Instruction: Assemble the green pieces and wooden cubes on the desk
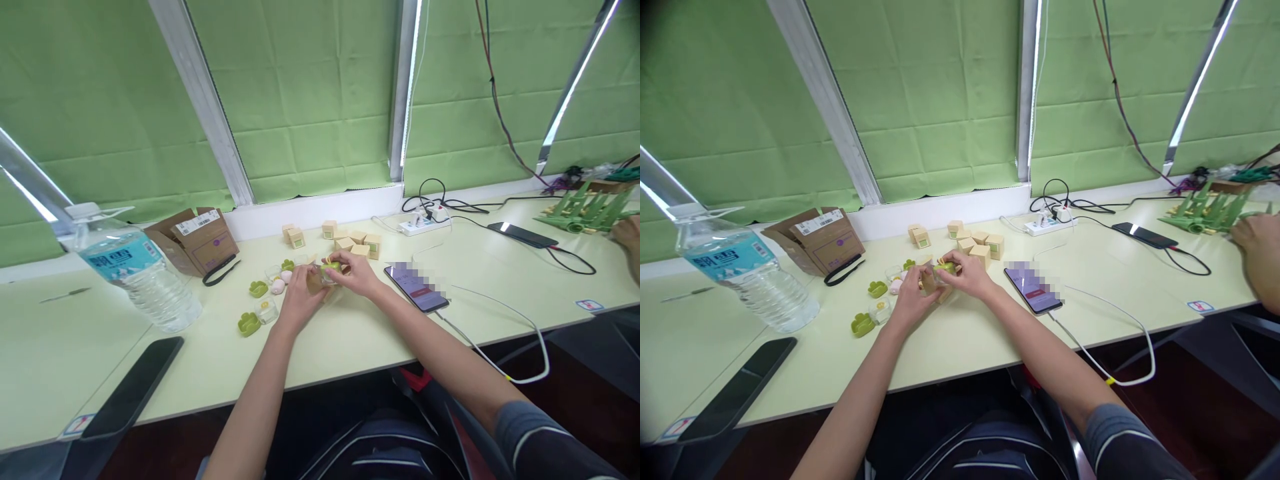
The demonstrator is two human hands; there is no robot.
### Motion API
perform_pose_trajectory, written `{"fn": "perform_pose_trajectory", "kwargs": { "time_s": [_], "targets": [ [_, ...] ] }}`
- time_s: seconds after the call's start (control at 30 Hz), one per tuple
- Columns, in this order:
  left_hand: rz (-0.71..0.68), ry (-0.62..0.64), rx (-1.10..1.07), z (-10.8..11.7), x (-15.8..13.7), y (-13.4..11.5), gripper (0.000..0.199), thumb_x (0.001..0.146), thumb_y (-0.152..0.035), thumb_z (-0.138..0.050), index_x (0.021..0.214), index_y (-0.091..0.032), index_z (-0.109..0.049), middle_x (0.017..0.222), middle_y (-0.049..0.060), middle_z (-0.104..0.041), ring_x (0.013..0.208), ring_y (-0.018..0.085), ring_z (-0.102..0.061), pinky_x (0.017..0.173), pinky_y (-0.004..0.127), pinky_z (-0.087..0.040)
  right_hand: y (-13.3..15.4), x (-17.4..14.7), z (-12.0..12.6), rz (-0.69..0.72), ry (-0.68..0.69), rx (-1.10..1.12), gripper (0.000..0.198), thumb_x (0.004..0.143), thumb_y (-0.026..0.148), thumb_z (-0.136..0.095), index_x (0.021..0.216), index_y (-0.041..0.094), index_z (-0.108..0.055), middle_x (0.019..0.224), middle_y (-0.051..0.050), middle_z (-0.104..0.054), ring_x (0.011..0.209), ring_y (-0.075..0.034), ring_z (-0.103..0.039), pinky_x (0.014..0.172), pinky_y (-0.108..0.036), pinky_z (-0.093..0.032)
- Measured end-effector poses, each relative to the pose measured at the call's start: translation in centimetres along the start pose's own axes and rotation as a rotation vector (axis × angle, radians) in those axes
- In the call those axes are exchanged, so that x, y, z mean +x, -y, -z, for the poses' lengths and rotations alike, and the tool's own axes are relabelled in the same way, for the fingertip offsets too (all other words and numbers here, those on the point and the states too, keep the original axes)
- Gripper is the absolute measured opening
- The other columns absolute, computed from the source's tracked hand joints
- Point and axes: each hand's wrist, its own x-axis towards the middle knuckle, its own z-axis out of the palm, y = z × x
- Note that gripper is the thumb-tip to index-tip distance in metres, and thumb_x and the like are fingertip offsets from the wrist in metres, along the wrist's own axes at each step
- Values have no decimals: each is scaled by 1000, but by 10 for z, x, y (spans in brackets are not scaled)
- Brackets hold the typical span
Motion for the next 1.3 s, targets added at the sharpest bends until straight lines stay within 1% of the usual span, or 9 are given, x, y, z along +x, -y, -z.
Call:
{"fn": "perform_pose_trajectory", "kwargs": {
  "time_s": [0.2,0.43,0.53,0.67,0.83,0.93,1.03,1.13,1.3],
  "targets": [
    [2,-10,-20,-1,0,-1,35,78,-30,-76,103,-25,-52,105,5,-61,102,25,-59,88,42,-50,-2,1,-3,22,-45,34,32,82,46,-75,101,22,-64,103,-6,-77,87,-19,-74,78,-32,-61],
    [23,11,-20,-2,0,2,33,80,-31,-74,103,-23,-51,105,5,-60,99,25,-60,82,39,-51,-5,1,-6,73,-65,121,43,75,46,-83,107,22,-66,121,-9,-74,103,-22,-74,93,-39,-62],
    [19,17,-18,-2,-1,1,30,82,-32,-72,100,-23,-50,102,5,-60,96,24,-60,80,38,-50,-6,1,-6,102,-48,121,47,74,47,-85,109,22,-66,124,-10,-73,108,-23,-72,93,-40,-61],
    [34,5,-20,-2,-1,1,32,84,-39,-71,99,-23,-48,99,4,-60,92,22,-59,78,36,-48,-8,2,-7,106,-32,67,47,74,48,-85,109,22,-67,123,-11,-72,111,-25,-70,87,-39,-62],
    [44,30,-58,0,-1,-2,27,88,-41,-66,99,-23,-50,100,4,-61,90,19,-59,80,34,-48,-13,3,-12,88,-64,77,50,71,52,-85,106,22,-65,122,-13,-71,113,-27,-68,84,-40,-62],
    [60,58,-95,1,-1,-6,25,89,-41,-64,98,-23,-49,99,4,-61,90,19,-58,80,33,-48,-17,4,-14,98,-101,55,50,70,53,-86,103,23,-65,119,-12,-71,111,-27,-68,88,-42,-60],
    [56,66,-108,2,-2,-8,24,88,-38,-64,97,-23,-48,96,3,-60,89,19,-57,80,33,-48,-18,5,-14,170,-146,-26,49,68,52,-88,101,23,-66,114,-11,-71,109,-28,-67,94,-44,-56],
    [40,65,-114,2,-2,-8,21,88,-36,-63,96,-23,-48,94,3,-59,88,19,-56,80,34,-48,-17,5,-14,201,-168,-59,46,69,50,-88,99,23,-66,110,-10,-70,107,-28,-66,93,-44,-55],
    [31,66,-118,0,-2,-8,20,89,-35,-62,97,-23,-48,94,3,-59,87,19,-56,80,34,-49,-15,5,-17,189,-182,-55,45,70,51,-87,97,23,-65,109,-9,-67,105,-27,-65,91,-42,-55]
  ]
}}
